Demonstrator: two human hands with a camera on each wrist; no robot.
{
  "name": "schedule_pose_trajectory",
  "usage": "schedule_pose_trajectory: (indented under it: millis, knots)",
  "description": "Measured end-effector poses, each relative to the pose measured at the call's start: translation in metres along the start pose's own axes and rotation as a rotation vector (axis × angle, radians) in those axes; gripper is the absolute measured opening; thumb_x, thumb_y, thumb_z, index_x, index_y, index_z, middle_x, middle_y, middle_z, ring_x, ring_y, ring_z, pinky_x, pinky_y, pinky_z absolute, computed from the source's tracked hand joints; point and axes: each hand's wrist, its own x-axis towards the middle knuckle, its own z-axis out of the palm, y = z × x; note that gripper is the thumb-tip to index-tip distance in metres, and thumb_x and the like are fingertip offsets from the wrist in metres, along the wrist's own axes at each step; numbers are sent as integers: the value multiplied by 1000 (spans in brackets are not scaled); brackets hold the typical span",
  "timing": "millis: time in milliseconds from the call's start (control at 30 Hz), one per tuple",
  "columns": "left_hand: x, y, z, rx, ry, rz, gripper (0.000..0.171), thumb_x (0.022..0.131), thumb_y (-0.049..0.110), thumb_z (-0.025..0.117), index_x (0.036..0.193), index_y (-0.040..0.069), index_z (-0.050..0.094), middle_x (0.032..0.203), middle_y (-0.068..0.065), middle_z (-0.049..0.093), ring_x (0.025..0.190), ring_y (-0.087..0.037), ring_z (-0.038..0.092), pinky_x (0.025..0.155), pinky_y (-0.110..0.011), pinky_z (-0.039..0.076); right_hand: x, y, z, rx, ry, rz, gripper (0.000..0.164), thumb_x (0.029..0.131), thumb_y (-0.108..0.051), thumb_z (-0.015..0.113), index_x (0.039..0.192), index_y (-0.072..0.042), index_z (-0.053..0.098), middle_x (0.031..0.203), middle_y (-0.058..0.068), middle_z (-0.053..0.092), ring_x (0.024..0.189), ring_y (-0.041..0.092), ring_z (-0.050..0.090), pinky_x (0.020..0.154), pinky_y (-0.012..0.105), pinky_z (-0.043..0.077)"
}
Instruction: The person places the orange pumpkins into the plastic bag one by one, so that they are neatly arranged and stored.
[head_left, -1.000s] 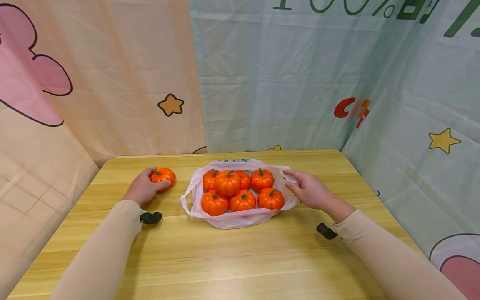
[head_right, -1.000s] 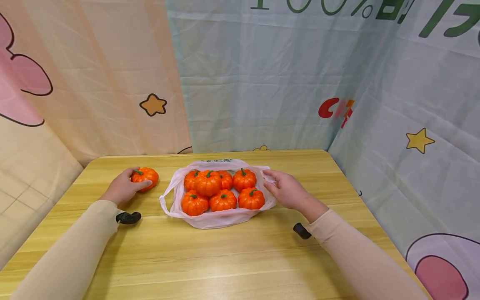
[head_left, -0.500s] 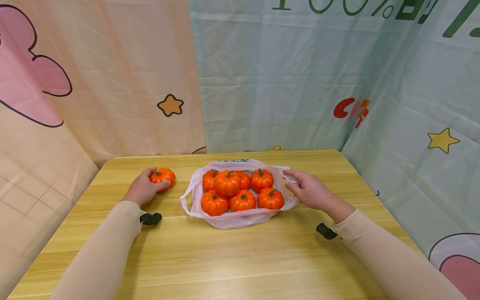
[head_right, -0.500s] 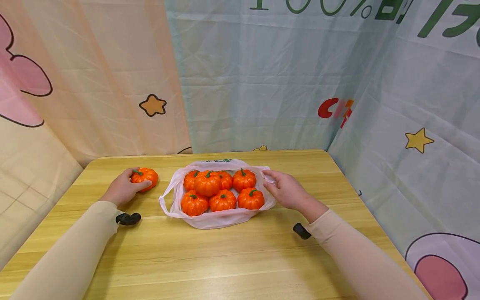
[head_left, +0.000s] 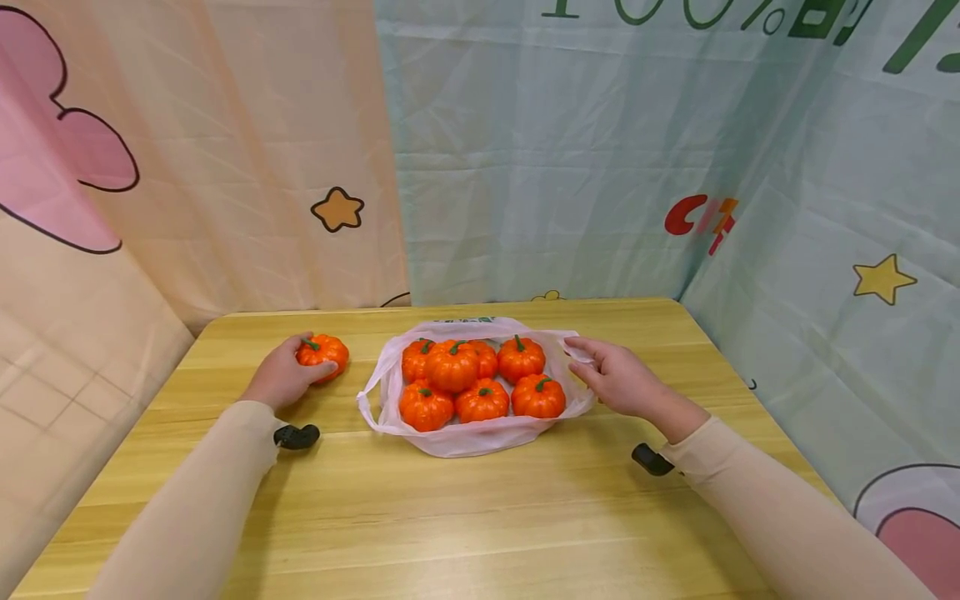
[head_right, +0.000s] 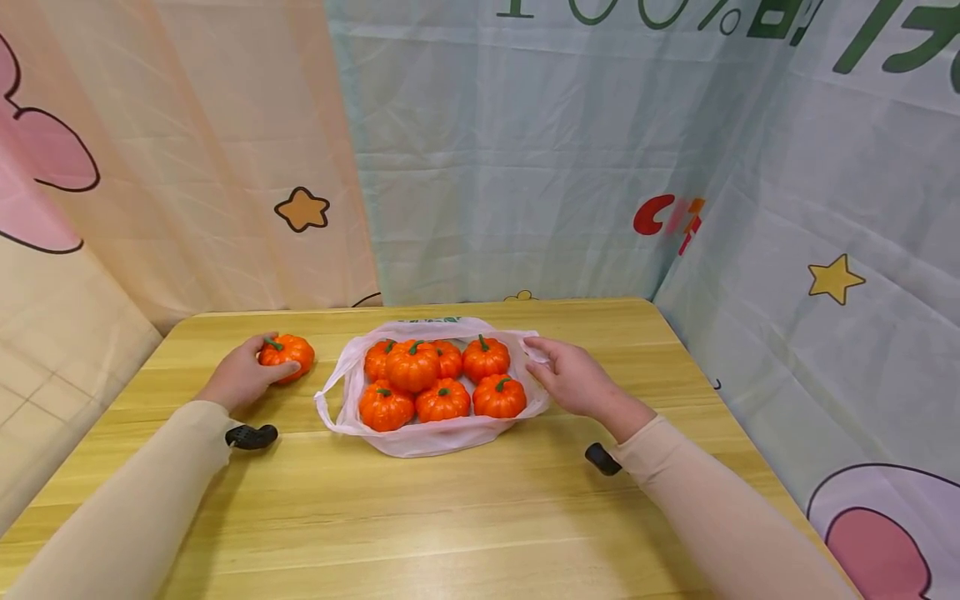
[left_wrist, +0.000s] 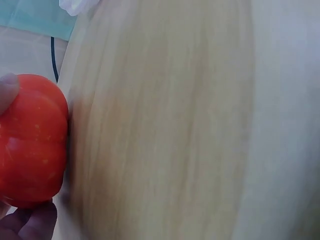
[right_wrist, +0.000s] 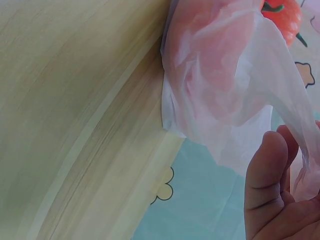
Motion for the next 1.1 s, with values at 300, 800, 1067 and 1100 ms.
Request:
schedule_pose_trajectory:
  millis: [300, 800, 1067, 1100]
  knots:
    - [-3, 12, -10, -61, 31, 59, 96, 97, 44, 72, 168, 5, 20, 164, -35, 32, 145, -55, 39, 123, -69, 33, 1, 0, 1, -2, -4, 0, 51, 108, -16, 59, 156, -3, 48, 53, -3, 45, 43, 15, 41, 43, 27, 42]
    - [-16, 79, -23, -117, 27, 224, 92, 98, 38, 75, 168, 10, 21, 162, -26, 38, 136, -45, 49, 116, -60, 47, 2, 0, 1, -12, 1, -4, 52, 108, -18, 60, 156, -3, 48, 53, -3, 44, 43, 15, 39, 43, 26, 41]
    - [-24, 118, -17, -172, 10, 335, 84, 97, 29, 77, 163, 8, 30, 152, -20, 48, 124, -37, 56, 101, -45, 57, 2, -1, 0, -9, 0, 2, 51, 108, -16, 59, 156, -3, 49, 54, -3, 46, 43, 16, 41, 44, 26, 42]
    - [-25, 122, -16, -179, 5, 343, 83, 97, 28, 78, 163, 8, 31, 151, -19, 49, 123, -37, 57, 100, -43, 57, 1, -1, 0, -9, 0, 2, 51, 108, -16, 59, 156, -3, 49, 54, -3, 46, 44, 15, 41, 44, 26, 42]
